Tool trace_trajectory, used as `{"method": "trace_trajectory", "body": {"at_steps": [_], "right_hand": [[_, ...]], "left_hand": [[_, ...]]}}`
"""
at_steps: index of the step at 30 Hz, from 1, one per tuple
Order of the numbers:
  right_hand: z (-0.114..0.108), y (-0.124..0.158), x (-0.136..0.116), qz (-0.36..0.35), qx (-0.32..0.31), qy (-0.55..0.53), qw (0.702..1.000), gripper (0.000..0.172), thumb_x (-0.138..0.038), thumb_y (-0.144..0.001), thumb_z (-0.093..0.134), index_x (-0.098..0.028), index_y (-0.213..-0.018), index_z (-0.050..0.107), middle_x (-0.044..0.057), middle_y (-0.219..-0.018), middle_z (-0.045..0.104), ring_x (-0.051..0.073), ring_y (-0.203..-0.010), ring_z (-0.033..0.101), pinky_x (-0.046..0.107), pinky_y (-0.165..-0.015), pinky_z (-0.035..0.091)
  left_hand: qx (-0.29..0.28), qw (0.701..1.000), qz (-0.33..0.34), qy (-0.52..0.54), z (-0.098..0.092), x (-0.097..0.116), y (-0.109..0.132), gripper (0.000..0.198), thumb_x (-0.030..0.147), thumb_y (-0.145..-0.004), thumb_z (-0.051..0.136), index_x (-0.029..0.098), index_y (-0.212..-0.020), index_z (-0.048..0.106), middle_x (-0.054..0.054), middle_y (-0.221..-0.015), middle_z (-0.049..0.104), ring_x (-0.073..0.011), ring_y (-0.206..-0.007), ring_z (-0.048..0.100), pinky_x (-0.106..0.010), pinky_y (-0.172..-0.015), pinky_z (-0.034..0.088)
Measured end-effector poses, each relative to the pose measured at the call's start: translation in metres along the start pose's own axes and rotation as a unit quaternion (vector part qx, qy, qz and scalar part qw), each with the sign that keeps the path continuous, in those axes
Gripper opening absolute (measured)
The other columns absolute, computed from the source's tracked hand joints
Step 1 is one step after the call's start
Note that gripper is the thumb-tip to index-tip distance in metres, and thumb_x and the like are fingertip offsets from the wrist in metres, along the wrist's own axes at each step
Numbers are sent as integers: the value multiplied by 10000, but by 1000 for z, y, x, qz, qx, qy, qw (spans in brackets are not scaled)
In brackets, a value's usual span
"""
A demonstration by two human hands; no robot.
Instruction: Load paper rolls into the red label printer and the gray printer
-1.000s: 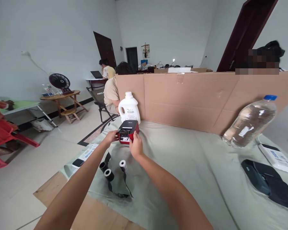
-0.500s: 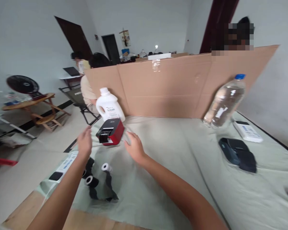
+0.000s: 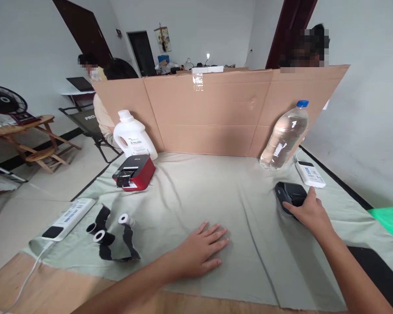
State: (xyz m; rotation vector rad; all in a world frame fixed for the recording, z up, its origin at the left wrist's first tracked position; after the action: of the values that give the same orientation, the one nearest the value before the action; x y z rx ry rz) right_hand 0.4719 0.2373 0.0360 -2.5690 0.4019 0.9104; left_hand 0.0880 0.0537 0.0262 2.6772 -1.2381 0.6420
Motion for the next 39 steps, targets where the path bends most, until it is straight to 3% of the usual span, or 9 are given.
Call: {"method": "trace_trajectory", "body": {"at_steps": [3,5,12,17,22,26,33,36,39], "right_hand": [[12,8,-2,80,-50,96,991,1379,-606,-489,851,-83,-1619,257,459,-1343,494,605,-1222,549,636,-806,428],[18,16,-26,73,-50,98,991,1341,-609,-514,853,-92,-1615,288,453,-1336,496,595,-1196,570,617,-808,429],[98,86,-188,-79,-89,-5,993,1222,-624,-568,791,-158,-1597,323,246,-1196,601,462,-1027,664,566,-881,491],[169,140,-270,-60,-248,61,965,1206,-594,-684,748,-165,-1650,165,263,-1236,541,434,-1003,664,541,-868,505],[180,163,-288,-68,-217,124,966,1163,-543,-723,735,-152,-1650,154,269,-1255,487,443,-1030,645,546,-860,503],[186,168,-284,-59,-258,156,952,1149,-560,-742,726,-134,-1646,158,308,-1323,430,468,-1062,646,561,-876,500],[199,127,-325,-58,-321,214,921,1200,-585,-742,745,-232,-1664,62,314,-1601,170,497,-1277,549,615,-980,477],[220,110,-342,-53,-358,293,885,1249,-470,-706,787,-236,-1664,20,294,-1607,195,458,-1335,518,566,-991,505],[241,100,-345,-55,-386,345,854,1271,-377,-614,843,-230,-1657,132,271,-1586,275,444,-1340,514,523,-969,537]], "left_hand": [[-20,999,9,-31,17,0,1,627,524,-1063,294,243,-1621,250,-66,-1695,247,-256,-1590,174,-552,-1291,131],[-17,999,13,-44,17,3,5,637,526,-1063,288,242,-1629,222,-63,-1699,236,-249,-1591,169,-527,-1295,130],[-1,999,16,-43,16,5,6,638,533,-1060,292,236,-1623,250,-69,-1683,289,-257,-1579,215,-528,-1290,154],[4,1000,13,-13,21,1,8,642,549,-1063,263,213,-1609,277,-69,-1683,296,-269,-1579,211,-534,-1289,137],[19,1000,13,-18,23,0,8,606,535,-1048,358,208,-1557,383,-94,-1589,466,-274,-1545,289,-517,-1287,131],[28,999,14,-23,22,-1,8,585,513,-1047,370,198,-1538,415,-92,-1555,509,-266,-1527,322,-512,-1286,135],[3,999,12,-40,26,-2,10,633,531,-1063,280,209,-1607,289,-58,-1679,298,-254,-1581,206,-531,-1286,157],[4,999,11,-41,25,-2,10,630,535,-1066,267,212,-1607,288,-41,-1691,264,-247,-1586,191,-521,-1294,143],[11,999,10,-43,23,-1,11,622,531,-1069,262,211,-1600,302,-39,-1690,266,-240,-1587,188,-512,-1296,142]]}}
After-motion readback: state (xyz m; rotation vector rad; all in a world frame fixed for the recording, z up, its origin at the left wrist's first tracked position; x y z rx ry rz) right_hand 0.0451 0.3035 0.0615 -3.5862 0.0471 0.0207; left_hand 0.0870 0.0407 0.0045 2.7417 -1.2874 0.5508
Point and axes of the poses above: each hand's wrist, its own y-axis away from the middle knuckle, its own z-axis out of the palm, x = y × z, the point moved 9 cm from there along -y, towards the middle knuckle
